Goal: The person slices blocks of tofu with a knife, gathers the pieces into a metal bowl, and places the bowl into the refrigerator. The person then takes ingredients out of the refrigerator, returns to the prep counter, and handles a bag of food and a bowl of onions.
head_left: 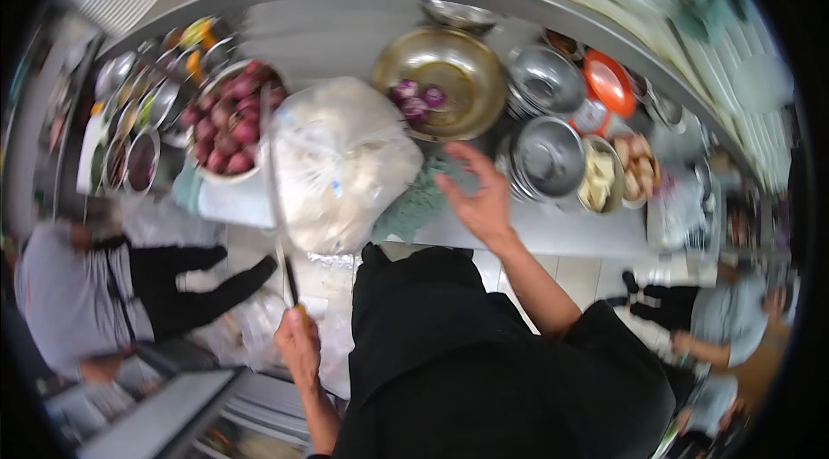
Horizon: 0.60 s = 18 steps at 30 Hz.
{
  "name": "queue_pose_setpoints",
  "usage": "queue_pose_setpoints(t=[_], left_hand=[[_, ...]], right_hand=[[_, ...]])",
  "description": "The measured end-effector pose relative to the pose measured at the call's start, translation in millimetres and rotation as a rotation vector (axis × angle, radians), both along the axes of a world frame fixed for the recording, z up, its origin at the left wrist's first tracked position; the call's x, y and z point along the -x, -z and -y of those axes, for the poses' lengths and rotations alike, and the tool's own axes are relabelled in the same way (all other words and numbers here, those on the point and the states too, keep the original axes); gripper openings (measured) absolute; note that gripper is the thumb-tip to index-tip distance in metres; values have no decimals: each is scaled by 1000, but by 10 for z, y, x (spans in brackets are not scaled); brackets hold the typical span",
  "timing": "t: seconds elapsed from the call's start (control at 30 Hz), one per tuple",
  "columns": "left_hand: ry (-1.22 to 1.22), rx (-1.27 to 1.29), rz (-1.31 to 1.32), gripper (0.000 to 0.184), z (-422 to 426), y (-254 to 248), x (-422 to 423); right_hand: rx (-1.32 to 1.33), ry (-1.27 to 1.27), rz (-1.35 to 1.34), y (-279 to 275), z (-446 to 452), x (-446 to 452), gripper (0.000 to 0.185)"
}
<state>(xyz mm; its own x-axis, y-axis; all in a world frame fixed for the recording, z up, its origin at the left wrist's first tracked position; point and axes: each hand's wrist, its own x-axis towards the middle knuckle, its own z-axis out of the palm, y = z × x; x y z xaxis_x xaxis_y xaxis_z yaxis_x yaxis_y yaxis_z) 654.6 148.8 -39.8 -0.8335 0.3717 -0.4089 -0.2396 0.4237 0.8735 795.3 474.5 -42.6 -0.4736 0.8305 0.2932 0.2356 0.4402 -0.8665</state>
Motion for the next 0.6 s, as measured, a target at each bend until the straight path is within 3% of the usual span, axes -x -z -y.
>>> queue_pose_setpoints(t=[0.1,0.23,0.33,0.53,0.6], left_hand=[[106,-1,-115,49,153,-23,323],[196,45,29,52,124,-121,527],[281,-21,37,52,-24,-84,559],[556,-83,79,51,-221,-96,498],[631,-47,46,50,-265,-88,448]], right_hand=[[-63,81,0,200,297,149,39],[-29,213,86,724,505,198,34],[-224,265,314,1151,465,259,41],[-264,74,585,1334,574,318,63],[-259,61,560,1390,572,276,59]])
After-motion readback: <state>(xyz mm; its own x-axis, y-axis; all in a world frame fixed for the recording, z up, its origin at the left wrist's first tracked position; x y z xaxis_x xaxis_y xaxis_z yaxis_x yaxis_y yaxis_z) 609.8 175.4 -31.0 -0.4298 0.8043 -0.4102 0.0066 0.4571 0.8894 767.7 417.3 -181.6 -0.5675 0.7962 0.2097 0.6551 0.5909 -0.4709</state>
